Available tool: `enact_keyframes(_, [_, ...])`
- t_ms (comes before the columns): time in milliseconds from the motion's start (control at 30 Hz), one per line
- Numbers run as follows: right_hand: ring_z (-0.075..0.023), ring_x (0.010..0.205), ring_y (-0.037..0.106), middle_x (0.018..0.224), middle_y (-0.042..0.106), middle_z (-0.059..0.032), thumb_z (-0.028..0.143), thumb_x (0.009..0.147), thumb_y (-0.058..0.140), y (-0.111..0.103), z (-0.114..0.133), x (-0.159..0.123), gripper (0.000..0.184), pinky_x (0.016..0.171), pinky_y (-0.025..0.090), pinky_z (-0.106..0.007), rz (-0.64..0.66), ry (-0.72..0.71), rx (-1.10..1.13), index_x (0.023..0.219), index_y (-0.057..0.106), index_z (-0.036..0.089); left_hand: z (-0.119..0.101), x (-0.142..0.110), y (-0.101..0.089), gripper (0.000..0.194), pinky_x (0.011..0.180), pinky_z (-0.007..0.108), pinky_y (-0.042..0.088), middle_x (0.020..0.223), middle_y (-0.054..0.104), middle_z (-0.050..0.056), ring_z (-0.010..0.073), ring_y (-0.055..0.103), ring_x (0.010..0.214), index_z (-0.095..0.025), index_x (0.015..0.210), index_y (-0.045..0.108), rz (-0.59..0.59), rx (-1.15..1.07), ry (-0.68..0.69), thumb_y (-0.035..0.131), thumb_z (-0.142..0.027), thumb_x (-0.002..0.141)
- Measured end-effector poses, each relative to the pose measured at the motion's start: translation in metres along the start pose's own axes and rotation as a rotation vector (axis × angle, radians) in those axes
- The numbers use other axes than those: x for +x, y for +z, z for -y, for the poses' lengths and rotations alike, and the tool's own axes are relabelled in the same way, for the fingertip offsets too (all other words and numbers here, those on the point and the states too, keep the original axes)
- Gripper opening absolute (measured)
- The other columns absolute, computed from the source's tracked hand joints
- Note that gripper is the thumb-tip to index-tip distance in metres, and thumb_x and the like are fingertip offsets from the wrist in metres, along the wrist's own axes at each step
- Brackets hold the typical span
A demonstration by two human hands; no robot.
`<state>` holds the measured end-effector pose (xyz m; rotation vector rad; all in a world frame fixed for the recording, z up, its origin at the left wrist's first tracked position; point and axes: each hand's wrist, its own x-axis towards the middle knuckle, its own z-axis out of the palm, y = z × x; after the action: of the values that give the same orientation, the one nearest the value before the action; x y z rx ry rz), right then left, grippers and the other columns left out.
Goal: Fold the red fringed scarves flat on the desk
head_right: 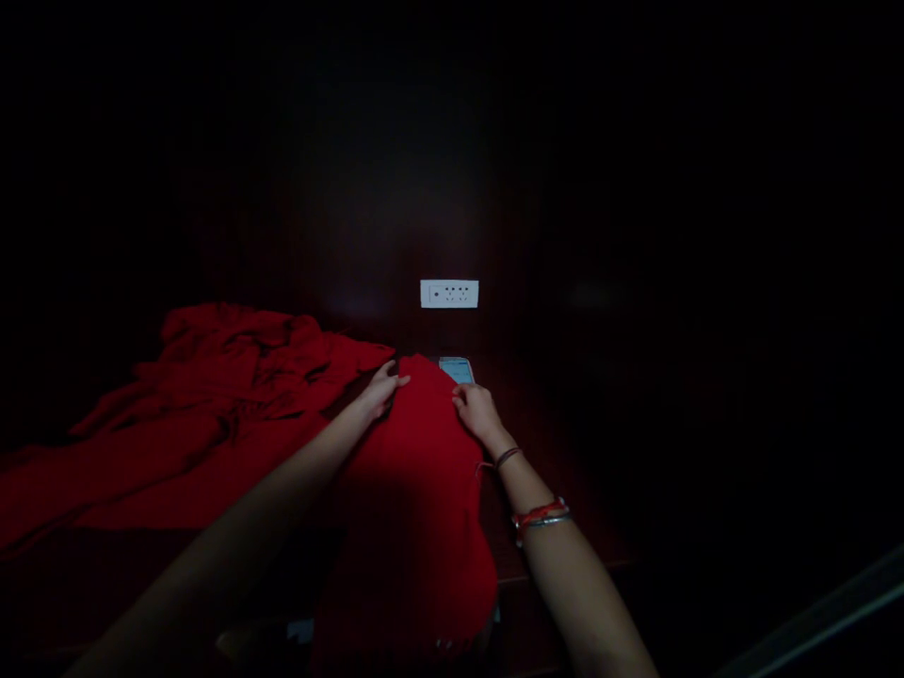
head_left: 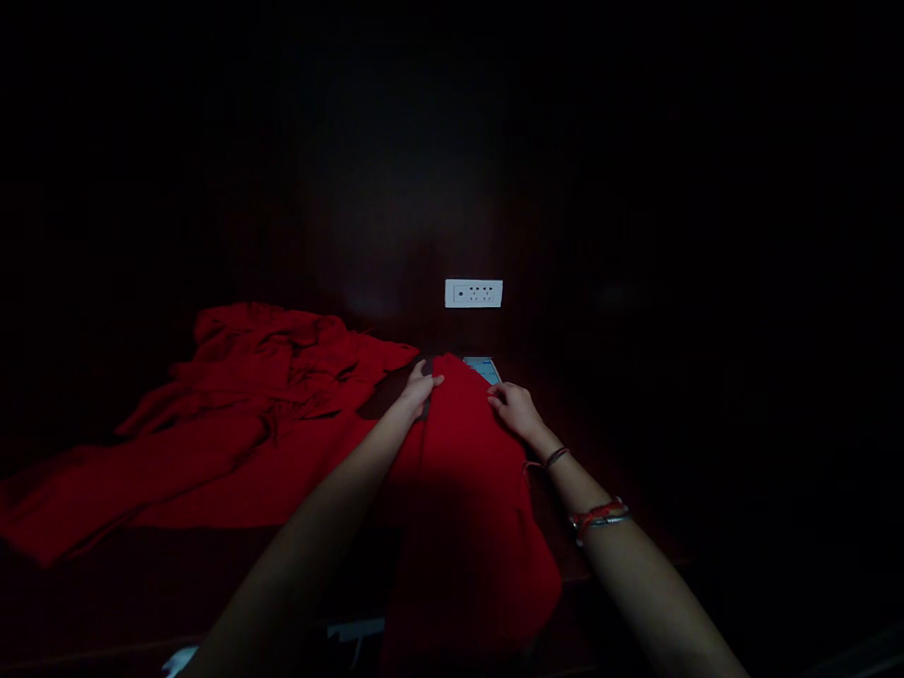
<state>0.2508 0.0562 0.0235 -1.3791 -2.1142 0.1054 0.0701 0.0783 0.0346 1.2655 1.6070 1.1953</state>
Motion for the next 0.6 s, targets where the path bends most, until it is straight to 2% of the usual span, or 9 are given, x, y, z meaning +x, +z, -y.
enact_keyframes(33, [-0.0113,0.076,0.053,0.083,0.060,-0.0041,0.016,0.073,0.047,0.001,-0.001,0.000,0.013,0.068,0.036,-0.019,-0.002,0.014,0.008,0.082,0.057,0.016,0.003,0.001,0.000,0.066,0.071,0.021,0.043,0.108,0.052,0.009,0.0161,0.053,0.091,-0.017,0.127,0.019,-0.024,0.030,-0.001,0.053,-0.017,0.070])
enact_keyframes(167, [-0.0106,0.072,0.054,0.081,0.061,-0.0036,0.014,0.069,0.050,0.005,-0.007,-0.001,0.016,0.063,0.036,-0.017,0.126,0.086,-0.003,0.085,0.055,0.017,0.012,0.001,-0.005,0.078,0.084,0.030,0.035,0.117,0.043,0.016,0.0252,0.042,0.106,-0.013,0.128,0.017,-0.101,0.242,0.014,0.060,-0.022,0.064])
enact_keyframes(267, [-0.0115,0.072,0.054,0.081,0.060,-0.0043,0.019,0.071,0.049,0.006,-0.009,-0.002,0.016,0.061,0.036,-0.018,0.091,0.141,-0.038,0.086,0.054,0.018,0.013,-0.004,-0.012,0.077,0.085,0.031,0.033,0.118,0.041,0.017,0.0267,0.040,0.108,-0.015,0.127,0.021,-0.088,0.430,0.070,0.061,-0.030,0.063])
enact_keyframes(400, [-0.0117,0.067,0.053,0.076,0.060,-0.0039,0.021,0.072,0.048,0.003,-0.006,-0.002,0.017,0.058,0.035,-0.019,0.034,0.183,-0.036,0.087,0.055,0.018,0.013,-0.015,-0.013,0.084,0.085,0.026,0.034,0.118,0.042,0.014,0.0227,0.042,0.107,-0.013,0.127,0.019,0.057,0.350,0.081,0.066,-0.028,0.059])
enact_keyframes(500, [-0.0102,0.064,0.052,0.073,0.060,-0.0017,0.019,0.071,0.049,-0.001,-0.002,-0.001,0.016,0.059,0.036,-0.019,-0.009,0.114,0.068,0.086,0.055,0.017,0.010,-0.019,-0.008,0.083,0.082,0.023,0.036,0.119,0.042,0.014,0.0214,0.042,0.107,-0.011,0.125,0.024,0.045,0.245,0.057,0.067,-0.015,0.055])
enact_keyframes(600, [-0.0105,0.070,0.053,0.078,0.060,-0.0021,0.022,0.074,0.045,-0.008,0.003,-0.001,0.017,0.066,0.037,-0.020,-0.177,0.000,0.170,0.087,0.055,0.016,0.004,-0.019,-0.004,0.067,0.071,0.021,0.042,0.113,0.048,0.013,0.0175,0.051,0.094,-0.012,0.124,0.027,0.048,0.143,0.042,0.058,-0.011,0.065])
